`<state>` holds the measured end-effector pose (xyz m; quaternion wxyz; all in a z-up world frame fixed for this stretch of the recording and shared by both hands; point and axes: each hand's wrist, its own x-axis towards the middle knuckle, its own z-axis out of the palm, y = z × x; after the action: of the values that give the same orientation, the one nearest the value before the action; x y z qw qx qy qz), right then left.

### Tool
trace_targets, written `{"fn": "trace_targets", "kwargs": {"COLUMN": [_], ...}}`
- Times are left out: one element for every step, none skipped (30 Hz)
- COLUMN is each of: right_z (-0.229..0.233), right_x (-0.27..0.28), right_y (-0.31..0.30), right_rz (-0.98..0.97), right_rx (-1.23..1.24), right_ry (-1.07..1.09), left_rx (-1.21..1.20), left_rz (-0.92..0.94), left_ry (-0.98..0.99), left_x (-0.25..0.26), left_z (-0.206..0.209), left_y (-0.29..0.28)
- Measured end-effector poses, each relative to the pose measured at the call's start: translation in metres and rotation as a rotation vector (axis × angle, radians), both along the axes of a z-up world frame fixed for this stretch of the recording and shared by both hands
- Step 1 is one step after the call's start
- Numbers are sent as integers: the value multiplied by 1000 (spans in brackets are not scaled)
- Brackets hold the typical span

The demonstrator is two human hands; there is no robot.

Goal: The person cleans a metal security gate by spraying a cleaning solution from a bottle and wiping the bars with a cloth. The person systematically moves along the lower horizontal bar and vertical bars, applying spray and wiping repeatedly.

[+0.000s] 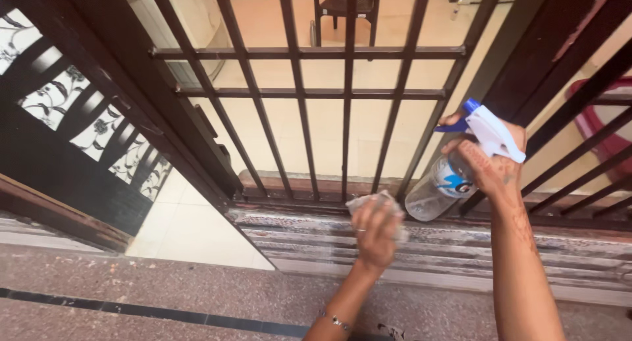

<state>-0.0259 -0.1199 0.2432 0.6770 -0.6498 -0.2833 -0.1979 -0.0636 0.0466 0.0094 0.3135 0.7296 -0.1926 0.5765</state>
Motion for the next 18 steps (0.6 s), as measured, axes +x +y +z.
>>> {"fn": "trace_targets", "kwargs": {"right_z": [0,-1,-4,-6,-9,-11,-12,-13,-13,-13,-12,-11,-10,-8,-8,-8,-9,-9], "right_x": [4,7,9,12,12,13,14,15,16,15,14,13,11,9,9,7,8,9], "right_y": [4,4,5,4,3,1,-2,-3,-3,-1,0,1,2,4,5,5,5,3], "right_rz": [23,43,63,47,31,13,-2,-13,-24,28,81,140,118,99,81,80,80,78], "right_rx": [34,62,90,74,57,41,29,17,5,32,60,85,96,107,118,110,103,93], "right_ry": [-12,-23,-33,-30,-26,-24,-6,17,40,-7,-53,-100,-79,-59,-39,-34,-28,-27], "left_rx": [96,188,280,335,390,447,438,428,418,420,421,419,470,520,569,564,560,553], "left_rz": [-14,-32,-51,-29,-7,15,48,83,119,160,201,247,243,242,241,238,235,231], "left_ry": [129,258,387,469,551,631,634,641,649,660,672,683,774,863,953,928,903,874], "left_x": [3,7,9,13,15,17,17,13,12,15,20,25,30,37,40,37,33,32], "left_z": [-5,-10,-15,-18,-20,-21,-21,-22,-22,-21,-20,-18,-16,-12,-10,-10,-10,-9], "left_y": [7,11,15,15,14,12,8,3,-3,-7,-11,-14,-17,-19,-18,-16,-13,-12]}}
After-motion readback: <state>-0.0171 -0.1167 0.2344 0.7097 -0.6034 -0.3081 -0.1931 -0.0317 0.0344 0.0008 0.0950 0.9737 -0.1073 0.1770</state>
